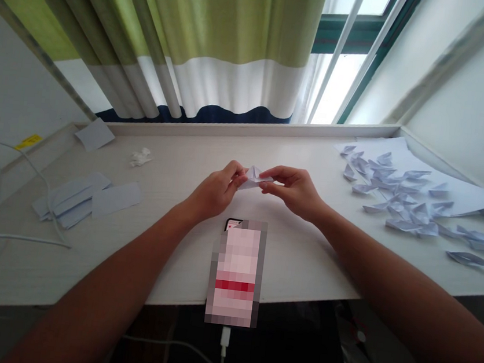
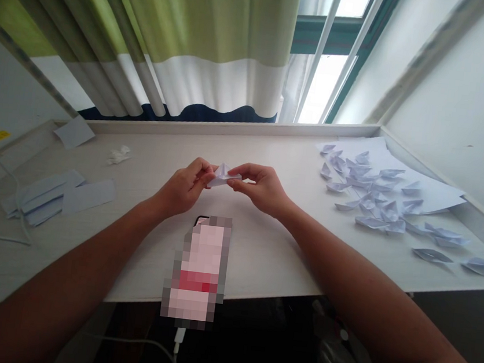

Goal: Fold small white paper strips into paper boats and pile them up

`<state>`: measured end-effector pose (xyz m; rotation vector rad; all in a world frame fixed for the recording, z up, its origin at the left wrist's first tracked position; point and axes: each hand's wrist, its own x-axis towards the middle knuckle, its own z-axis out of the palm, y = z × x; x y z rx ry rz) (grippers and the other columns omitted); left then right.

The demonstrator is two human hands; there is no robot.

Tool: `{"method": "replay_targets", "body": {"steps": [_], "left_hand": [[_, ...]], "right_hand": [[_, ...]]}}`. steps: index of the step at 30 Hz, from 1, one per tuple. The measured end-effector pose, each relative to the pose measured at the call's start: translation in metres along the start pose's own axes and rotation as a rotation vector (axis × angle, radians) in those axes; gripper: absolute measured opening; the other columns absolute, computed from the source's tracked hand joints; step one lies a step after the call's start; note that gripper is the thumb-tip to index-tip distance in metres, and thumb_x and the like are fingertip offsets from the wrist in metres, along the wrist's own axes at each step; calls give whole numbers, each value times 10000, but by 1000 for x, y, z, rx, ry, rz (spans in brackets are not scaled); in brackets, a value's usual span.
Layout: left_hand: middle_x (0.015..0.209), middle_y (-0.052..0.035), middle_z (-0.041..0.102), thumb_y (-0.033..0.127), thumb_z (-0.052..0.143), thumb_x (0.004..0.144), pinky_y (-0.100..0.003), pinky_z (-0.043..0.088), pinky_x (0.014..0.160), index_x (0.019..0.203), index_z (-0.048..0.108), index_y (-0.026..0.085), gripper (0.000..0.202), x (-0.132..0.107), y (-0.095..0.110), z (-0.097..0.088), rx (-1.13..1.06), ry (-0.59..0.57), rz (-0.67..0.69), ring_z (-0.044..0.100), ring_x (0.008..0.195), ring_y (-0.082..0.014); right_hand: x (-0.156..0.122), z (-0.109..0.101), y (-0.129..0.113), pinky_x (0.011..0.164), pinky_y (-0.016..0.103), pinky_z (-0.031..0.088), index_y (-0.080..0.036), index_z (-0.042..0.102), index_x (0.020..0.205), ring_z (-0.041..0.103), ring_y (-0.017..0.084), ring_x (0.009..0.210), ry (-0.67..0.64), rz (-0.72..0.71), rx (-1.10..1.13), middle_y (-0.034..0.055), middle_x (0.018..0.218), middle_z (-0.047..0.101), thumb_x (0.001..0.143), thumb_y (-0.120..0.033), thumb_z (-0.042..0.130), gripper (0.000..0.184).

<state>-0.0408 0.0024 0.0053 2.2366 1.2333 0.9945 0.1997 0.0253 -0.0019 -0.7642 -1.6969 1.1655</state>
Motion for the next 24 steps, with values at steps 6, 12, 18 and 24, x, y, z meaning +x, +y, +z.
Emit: {"method": "replay_targets", "body": {"steps": [6, 12, 18, 24], "left_hand": [[1082, -102, 790, 474, 557, 1071, -328, 579, 735, 1052, 577, 228, 247, -1, 5, 1, -89, 34, 20, 750, 883, -217], [1227, -83, 787, 458, 809, 917, -318, 648, 794, 1164, 741, 247, 332, -2, 11, 7, -305, 46, -3, 751, 1100, -242], [1127, -87, 837, 505, 898, 841, -366, 681, 771, 963, 852, 208, 325, -1, 11, 15, -556, 150, -105, 773, 935, -220], [946, -68, 856, 472, 994, 723, -412, 702, 802, 991, 802, 182, 440, 3, 14, 14, -711, 213, -222, 814, 859, -231]], "right_hand": [[1, 2, 0, 831, 422, 651, -233, 843, 915, 732, 191, 819, 43, -13, 10, 38, 902, 806, 801, -487, 935, 293], [-1, 3, -2, 849, 428, 637, -256, 845, 946, 730, 195, 847, 1, -16, 36, 30, 929, 797, 835, -455, 922, 241], [-1, 5, -4, 849, 411, 631, -267, 860, 929, 731, 209, 911, -35, -50, 30, 39, 965, 790, 839, -509, 917, 264], [0, 8, -1, 834, 416, 633, -216, 804, 850, 731, 205, 846, 39, -1, 90, 45, 883, 785, 771, -554, 957, 380]]}}
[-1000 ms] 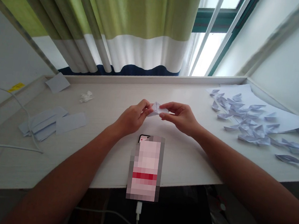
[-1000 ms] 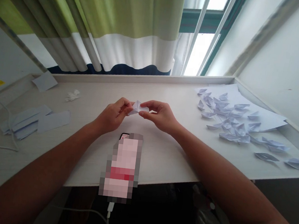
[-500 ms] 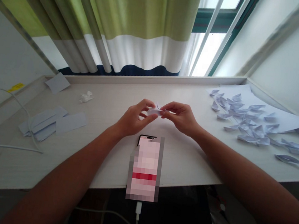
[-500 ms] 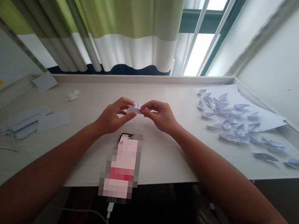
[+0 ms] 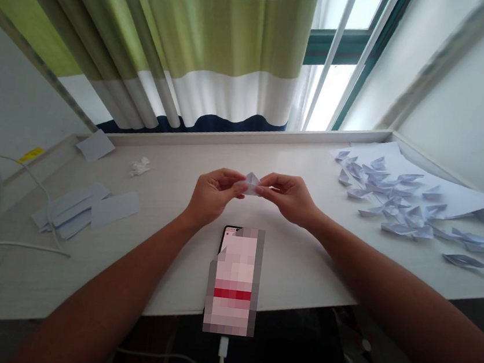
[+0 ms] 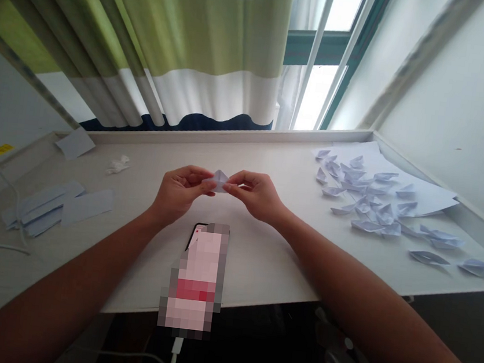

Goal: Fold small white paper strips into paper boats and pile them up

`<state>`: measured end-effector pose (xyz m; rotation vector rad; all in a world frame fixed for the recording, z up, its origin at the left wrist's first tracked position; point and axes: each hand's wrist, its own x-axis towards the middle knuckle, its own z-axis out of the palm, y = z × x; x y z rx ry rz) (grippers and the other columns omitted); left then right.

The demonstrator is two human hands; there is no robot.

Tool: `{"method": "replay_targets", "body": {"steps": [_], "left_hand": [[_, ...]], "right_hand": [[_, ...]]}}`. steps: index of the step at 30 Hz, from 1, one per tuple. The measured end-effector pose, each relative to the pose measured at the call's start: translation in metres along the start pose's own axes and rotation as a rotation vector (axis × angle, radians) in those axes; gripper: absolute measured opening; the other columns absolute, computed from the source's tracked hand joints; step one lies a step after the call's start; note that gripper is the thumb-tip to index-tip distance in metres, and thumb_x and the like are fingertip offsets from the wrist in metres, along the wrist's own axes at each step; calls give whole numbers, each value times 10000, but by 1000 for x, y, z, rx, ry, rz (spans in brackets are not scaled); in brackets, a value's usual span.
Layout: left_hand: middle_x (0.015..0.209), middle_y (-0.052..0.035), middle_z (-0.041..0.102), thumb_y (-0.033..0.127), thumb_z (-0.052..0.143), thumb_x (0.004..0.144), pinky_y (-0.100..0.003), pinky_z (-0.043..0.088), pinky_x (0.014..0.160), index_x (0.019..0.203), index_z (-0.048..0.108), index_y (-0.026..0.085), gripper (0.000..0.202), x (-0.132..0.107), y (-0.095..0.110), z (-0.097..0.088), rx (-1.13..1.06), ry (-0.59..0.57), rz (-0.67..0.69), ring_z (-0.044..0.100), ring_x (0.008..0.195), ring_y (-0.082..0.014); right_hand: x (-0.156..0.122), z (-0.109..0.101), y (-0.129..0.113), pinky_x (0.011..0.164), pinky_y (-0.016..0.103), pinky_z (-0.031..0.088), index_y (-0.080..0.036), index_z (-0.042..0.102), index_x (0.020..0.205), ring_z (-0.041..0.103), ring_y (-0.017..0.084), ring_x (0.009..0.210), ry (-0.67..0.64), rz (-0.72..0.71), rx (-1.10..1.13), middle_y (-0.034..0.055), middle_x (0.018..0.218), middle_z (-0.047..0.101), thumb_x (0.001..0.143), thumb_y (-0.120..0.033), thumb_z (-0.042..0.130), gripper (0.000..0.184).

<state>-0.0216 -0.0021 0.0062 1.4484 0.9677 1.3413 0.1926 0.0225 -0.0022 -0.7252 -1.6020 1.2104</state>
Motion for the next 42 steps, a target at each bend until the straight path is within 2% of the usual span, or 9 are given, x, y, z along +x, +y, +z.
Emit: {"method": "replay_targets", "body": {"steps": [4, 8, 13, 20, 24, 27, 31, 34, 42], "left_hand": [[961, -87, 868, 430, 1011, 712, -434, 697, 861, 1191, 736, 169, 611, 1, 3, 1, -74, -38, -115, 842, 898, -260], [1007, -115, 870, 420, 1013, 721, -444, 687, 889, 1233, 733, 154, 641, -1, 6, 1, -94, -74, -200, 847, 944, -280], [1021, -127, 865, 490, 963, 789, -367, 667, 826, 1072, 826, 149, 464, -2, 6, 0, -18, -174, -233, 842, 906, -258], [1158, -135, 854, 590, 870, 871, -339, 670, 768, 1119, 847, 184, 477, -3, 7, -1, -14, -273, -255, 848, 956, -272], [812, -108, 842, 635, 864, 858, -260, 588, 570, 1189, 830, 161, 579, -1, 4, -6, 75, -215, -286, 819, 703, -224], [641, -76, 778, 665, 874, 829, -245, 514, 458, 1221, 820, 141, 656, 0, 3, -7, 73, -178, -314, 743, 518, -200], [949, -126, 858, 590, 917, 813, -274, 600, 544, 1139, 844, 166, 540, 0, 5, -5, 2, -117, -216, 817, 705, -226], [1104, -129, 854, 508, 898, 859, -309, 660, 664, 1106, 851, 177, 415, -1, 4, -3, 3, -101, -136, 836, 900, -245], [892, -74, 849, 369, 931, 834, -317, 676, 689, 1091, 862, 179, 327, 0, -4, -5, 91, -75, 68, 826, 856, -223]], "right_hand": [[2, 0, 2, 751, 386, 625, -206, 707, 843, 720, 184, 751, 54, 57, 85, 22, 812, 757, 694, -511, 1016, 460], [2, -1, 4, 753, 381, 636, -212, 697, 926, 732, 185, 768, 40, 56, 116, 13, 843, 752, 674, -481, 1032, 498], [1, -1, 6, 803, 377, 625, -182, 784, 1027, 732, 186, 837, 10, 79, 31, 56, 947, 785, 770, -466, 966, 424], [2, -4, 2, 681, 331, 574, -192, 795, 823, 687, 165, 727, 16, 23, -133, 39, 805, 774, 825, -536, 911, 363], [2, -7, 3, 529, 295, 526, -191, 782, 806, 534, 110, 516, 58, 36, -181, -39, 557, 611, 814, -580, 920, 413], [0, -8, 2, 439, 290, 518, -179, 798, 948, 440, 83, 384, 7, 124, -119, -76, 482, 560, 864, -632, 864, 465], [0, -8, 0, 535, 309, 627, -168, 793, 992, 687, 125, 517, -32, 136, 1, 42, 812, 796, 848, -624, 880, 485], [1, -6, -2, 718, 346, 701, -172, 806, 969, 803, 182, 757, -20, 129, 64, 83, 972, 828, 829, -580, 911, 444], [1, -7, -3, 768, 367, 714, -182, 817, 977, 818, 202, 808, -30, 115, 142, 52, 863, 824, 807, -538, 940, 413]]}}
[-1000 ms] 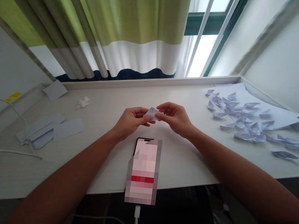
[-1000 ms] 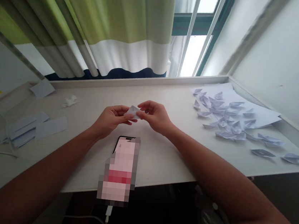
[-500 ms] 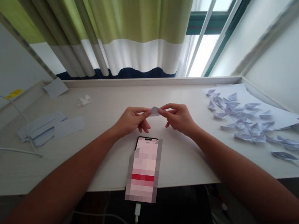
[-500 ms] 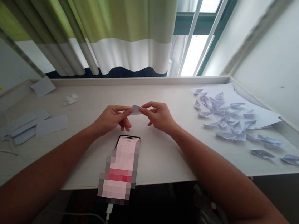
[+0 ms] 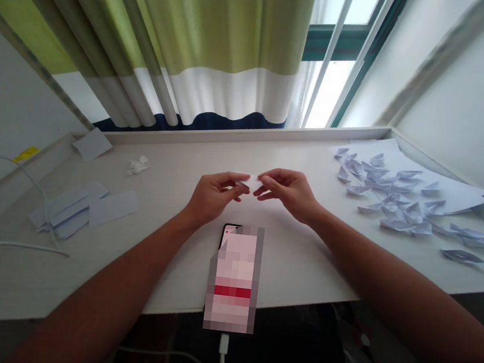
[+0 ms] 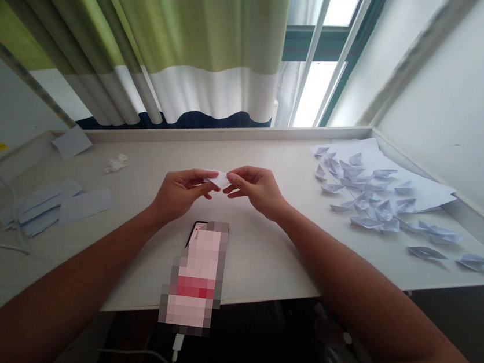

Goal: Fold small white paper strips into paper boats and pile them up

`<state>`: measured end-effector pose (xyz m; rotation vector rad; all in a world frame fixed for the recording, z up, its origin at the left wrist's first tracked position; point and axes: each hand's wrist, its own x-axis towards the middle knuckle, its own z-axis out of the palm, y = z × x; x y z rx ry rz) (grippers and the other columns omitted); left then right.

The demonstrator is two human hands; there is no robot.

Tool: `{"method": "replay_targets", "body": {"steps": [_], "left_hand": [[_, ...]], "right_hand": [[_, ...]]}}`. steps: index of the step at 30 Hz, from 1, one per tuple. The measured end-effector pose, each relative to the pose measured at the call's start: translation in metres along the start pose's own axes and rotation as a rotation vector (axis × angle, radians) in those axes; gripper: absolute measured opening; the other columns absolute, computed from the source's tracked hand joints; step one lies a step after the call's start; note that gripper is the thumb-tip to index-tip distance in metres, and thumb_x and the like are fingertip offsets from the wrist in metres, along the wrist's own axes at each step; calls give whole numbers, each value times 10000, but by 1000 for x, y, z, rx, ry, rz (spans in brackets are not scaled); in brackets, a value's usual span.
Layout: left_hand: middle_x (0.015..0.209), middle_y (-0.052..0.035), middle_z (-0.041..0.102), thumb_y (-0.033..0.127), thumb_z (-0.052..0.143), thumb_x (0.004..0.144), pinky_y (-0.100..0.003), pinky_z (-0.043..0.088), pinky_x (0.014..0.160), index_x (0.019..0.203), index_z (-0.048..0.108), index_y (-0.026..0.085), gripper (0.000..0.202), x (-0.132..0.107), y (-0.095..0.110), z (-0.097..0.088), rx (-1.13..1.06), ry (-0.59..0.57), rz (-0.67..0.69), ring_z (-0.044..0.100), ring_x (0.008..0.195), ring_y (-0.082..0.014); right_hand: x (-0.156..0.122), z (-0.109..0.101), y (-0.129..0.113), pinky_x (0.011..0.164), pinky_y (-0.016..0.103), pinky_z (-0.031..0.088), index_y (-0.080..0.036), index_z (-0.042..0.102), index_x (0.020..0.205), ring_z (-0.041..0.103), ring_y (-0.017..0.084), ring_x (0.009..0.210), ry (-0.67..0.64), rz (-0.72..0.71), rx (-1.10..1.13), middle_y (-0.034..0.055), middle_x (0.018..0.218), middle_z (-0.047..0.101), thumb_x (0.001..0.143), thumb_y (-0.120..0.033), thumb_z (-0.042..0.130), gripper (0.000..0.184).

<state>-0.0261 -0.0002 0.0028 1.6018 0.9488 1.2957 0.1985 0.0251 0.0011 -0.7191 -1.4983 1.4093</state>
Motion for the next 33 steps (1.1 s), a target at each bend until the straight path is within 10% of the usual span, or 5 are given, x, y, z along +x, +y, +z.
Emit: {"method": "replay_targets", "body": {"steps": [33], "left_hand": [[997, -61, 856, 456, 1001, 722, -404, 661, 955, 1124, 773, 203, 527, -1, 4, 10, -60, 160, -5, 830, 972, -236]], "right_hand": [[-2, 13, 1, 878, 438, 673, -226, 769, 1023, 802, 225, 872, 178, -123, -32, 52, 949, 841, 683, -514, 1024, 513]]}}
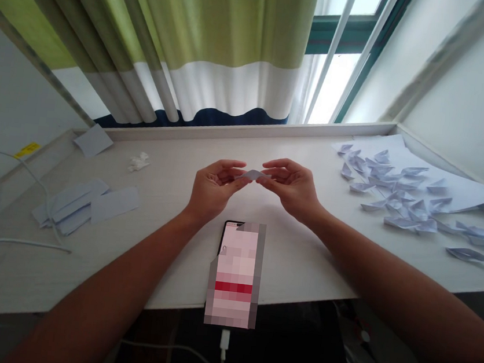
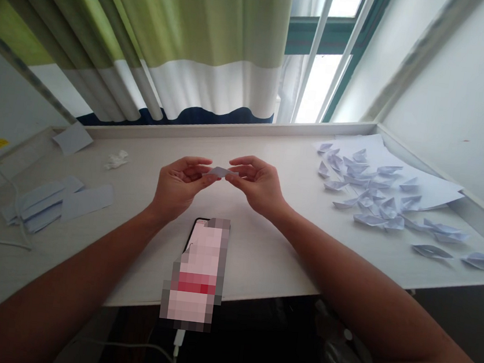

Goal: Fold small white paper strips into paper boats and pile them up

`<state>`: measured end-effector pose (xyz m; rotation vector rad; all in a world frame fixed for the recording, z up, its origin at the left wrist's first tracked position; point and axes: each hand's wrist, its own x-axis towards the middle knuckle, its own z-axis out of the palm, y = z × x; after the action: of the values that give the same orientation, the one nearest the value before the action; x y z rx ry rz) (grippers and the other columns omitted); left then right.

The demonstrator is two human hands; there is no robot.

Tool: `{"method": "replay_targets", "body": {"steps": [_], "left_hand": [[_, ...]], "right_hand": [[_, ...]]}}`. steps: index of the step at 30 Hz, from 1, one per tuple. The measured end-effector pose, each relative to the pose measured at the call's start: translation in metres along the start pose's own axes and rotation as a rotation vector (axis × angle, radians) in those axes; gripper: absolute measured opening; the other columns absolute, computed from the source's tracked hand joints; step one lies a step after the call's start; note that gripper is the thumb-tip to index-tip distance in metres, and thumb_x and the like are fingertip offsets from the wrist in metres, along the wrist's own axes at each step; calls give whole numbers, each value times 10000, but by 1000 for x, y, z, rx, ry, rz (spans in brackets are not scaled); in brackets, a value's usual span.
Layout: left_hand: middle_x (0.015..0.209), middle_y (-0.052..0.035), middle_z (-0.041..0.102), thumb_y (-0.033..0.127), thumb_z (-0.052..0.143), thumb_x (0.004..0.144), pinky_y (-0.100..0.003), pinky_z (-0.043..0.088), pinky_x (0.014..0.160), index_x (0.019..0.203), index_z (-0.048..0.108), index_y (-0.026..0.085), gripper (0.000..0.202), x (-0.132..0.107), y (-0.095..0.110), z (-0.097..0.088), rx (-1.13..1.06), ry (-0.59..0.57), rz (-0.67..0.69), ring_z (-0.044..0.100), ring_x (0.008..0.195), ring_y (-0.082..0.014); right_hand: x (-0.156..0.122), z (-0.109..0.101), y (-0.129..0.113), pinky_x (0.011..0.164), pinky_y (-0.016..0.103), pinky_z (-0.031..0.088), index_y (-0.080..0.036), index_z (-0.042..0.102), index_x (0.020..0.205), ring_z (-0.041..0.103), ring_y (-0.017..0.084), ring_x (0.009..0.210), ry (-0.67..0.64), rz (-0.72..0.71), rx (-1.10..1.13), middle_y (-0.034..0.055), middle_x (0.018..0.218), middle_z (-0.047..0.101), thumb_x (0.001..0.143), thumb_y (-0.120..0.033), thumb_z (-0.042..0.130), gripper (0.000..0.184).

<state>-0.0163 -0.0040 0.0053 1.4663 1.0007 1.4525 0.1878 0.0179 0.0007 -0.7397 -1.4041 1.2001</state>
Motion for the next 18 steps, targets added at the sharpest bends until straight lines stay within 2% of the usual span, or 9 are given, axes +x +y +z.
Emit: {"method": "replay_targets", "body": {"steps": [3, 6, 8, 12, 18], "left_hand": [[976, -72, 857, 451, 988, 749, -393, 665, 895, 1198, 758, 184, 571, 0, 1, -2, 2, -66, -61, 837, 917, -239], [907, -93, 853, 499, 939, 803, -381, 657, 791, 1053, 803, 161, 442, 1, 2, -3, 48, -106, -92, 833, 837, -249], [892, -102, 853, 511, 914, 829, -382, 652, 776, 949, 826, 166, 376, 1, 3, -3, 79, -103, -87, 831, 846, -257], [891, -97, 858, 487, 924, 822, -365, 639, 743, 923, 851, 187, 325, 0, 6, -4, 72, -119, -103, 834, 872, -267], [931, -115, 863, 534, 911, 825, -334, 611, 683, 942, 850, 196, 362, -1, 7, -5, 21, -229, -223, 841, 879, -280]], "right_hand": [[0, -1, 0, 900, 446, 675, -220, 766, 1008, 809, 238, 917, 1, -31, -24, 59, 961, 833, 712, -516, 1005, 482], [0, -3, 0, 914, 450, 674, -221, 771, 991, 804, 246, 947, 4, -36, -41, 58, 969, 826, 718, -510, 997, 458], [1, -5, 1, 894, 439, 672, -221, 776, 985, 796, 238, 932, -2, -31, -47, 58, 972, 825, 725, -496, 995, 438], [3, -6, 1, 854, 402, 656, -215, 794, 1037, 779, 210, 897, -59, 29, -25, 54, 986, 833, 731, -479, 997, 452], [2, -6, 2, 717, 342, 603, -182, 812, 890, 727, 172, 743, -162, 92, -73, 43, 781, 795, 804, -579, 925, 422]]}}
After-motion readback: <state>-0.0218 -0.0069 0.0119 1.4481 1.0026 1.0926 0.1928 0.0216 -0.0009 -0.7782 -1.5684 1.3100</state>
